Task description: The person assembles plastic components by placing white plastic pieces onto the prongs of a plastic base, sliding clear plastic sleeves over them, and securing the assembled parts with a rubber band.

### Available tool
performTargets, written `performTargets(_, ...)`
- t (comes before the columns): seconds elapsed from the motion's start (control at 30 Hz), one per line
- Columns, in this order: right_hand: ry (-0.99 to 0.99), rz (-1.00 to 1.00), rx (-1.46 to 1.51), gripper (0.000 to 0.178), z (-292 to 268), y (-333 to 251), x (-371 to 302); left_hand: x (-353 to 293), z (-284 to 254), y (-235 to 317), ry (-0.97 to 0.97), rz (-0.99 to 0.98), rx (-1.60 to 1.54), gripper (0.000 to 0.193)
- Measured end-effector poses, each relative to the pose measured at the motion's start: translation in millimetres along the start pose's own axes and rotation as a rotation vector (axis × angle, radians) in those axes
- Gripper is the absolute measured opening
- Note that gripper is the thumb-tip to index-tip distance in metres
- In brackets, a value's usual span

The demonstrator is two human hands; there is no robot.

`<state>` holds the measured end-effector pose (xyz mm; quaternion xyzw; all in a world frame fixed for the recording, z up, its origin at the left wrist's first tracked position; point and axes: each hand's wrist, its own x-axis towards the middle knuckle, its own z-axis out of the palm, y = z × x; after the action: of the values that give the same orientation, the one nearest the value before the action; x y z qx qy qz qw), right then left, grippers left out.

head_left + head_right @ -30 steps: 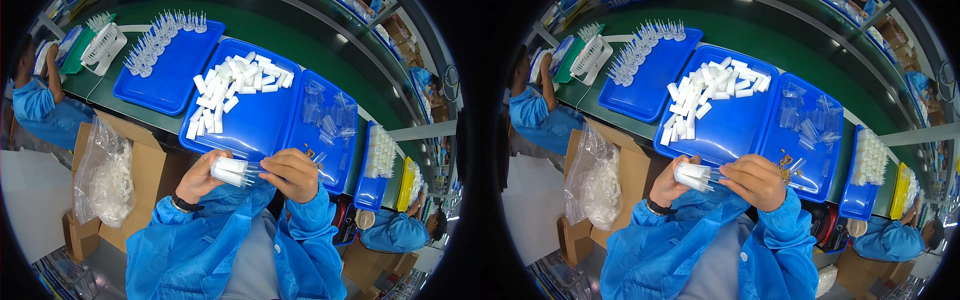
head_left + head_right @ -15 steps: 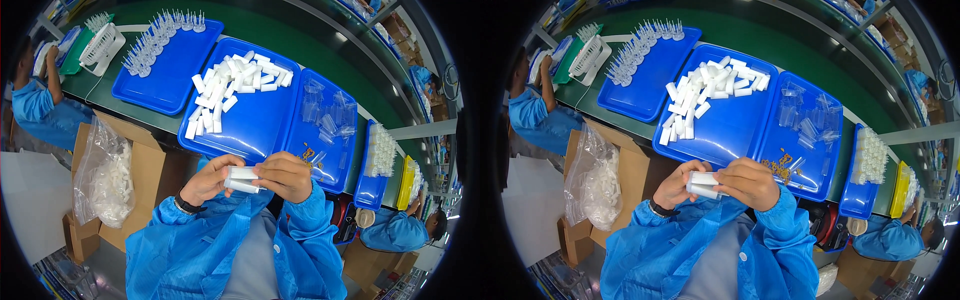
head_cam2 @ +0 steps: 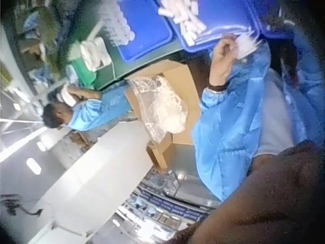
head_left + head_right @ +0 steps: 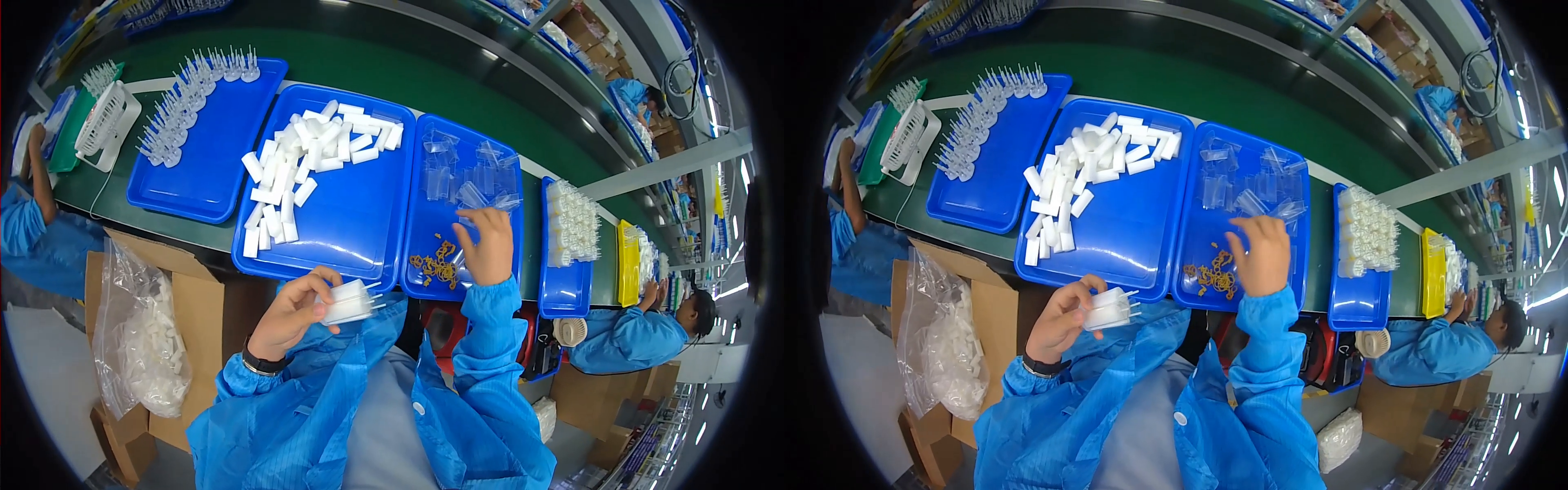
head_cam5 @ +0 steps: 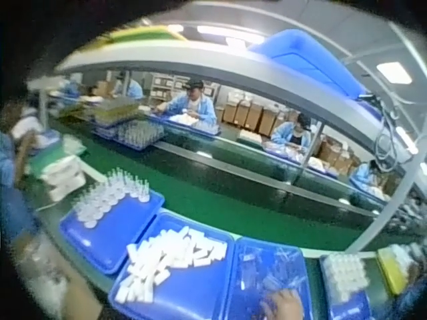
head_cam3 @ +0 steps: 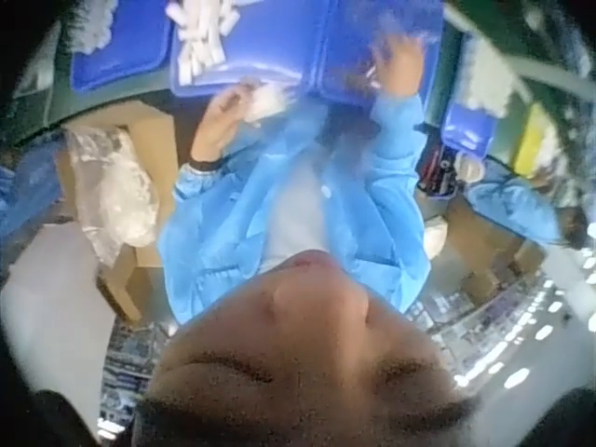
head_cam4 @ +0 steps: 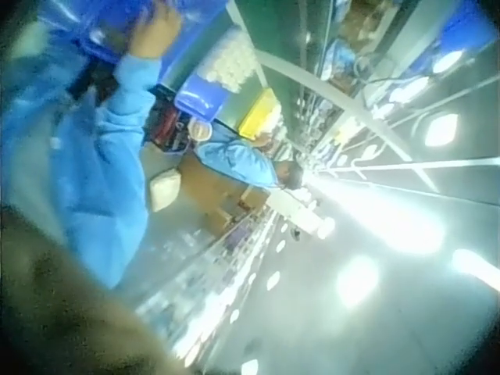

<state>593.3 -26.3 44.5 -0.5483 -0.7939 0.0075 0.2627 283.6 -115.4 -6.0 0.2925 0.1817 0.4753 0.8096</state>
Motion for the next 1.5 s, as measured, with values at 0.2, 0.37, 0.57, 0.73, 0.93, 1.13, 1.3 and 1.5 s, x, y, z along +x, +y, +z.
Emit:
performTargets(0.2, -0.046, 0.267, -0.221, 0.024, 13.7, 38.5, -17.5, 0.9, 2.1, 1.7, 0.067, 0.018, 0.082, 0.020)
performTargets(0.37, -0.006, 0.162, -0.271, 0.019, 17.2, 45.4, -16.1, 4.6, 12.8, 10.7, 0.117, -0.008, 0.109, 0.038)
performTargets(0.57, 0.015, 0.139, -0.291, 0.021, 9.4, 28.6, -11.0, 6.1, 13.6, 11.5, 0.177, 0.065, 0.171, 0.042)
performTargets(0.73, -0.060, 0.155, -0.316, 0.022, 20.0, 43.3, -17.0, 4.4, 10.8, 10.6, 0.149, 0.076, 0.187, 0.042)
performTargets(0.93, -0.011, 0.311, 0.360, 0.019, 4.2, -2.3, -7.1, 2.7, 14.8, 17.0, 0.209, 0.058, 0.263, 0.041)
performTargets(1.13, -0.246, 0.153, 0.697, 0.023, -17.1, -62.9, -6.7, 4.1, 12.7, 13.8, 0.178, 0.110, 0.302, 0.041)
performTargets(1.3, -0.288, 0.009, 0.857, 0.017, -9.0, -85.9, -4.0, 4.3, 15.7, 13.2, 0.170, 0.168, 0.420, 0.038)
performTargets(1.5, -0.269, 0.008, 0.903, 0.015, 0.7, -95.6, -2.8, 3.2, 15.1, 11.2, 0.156, 0.184, 0.484, 0.035)
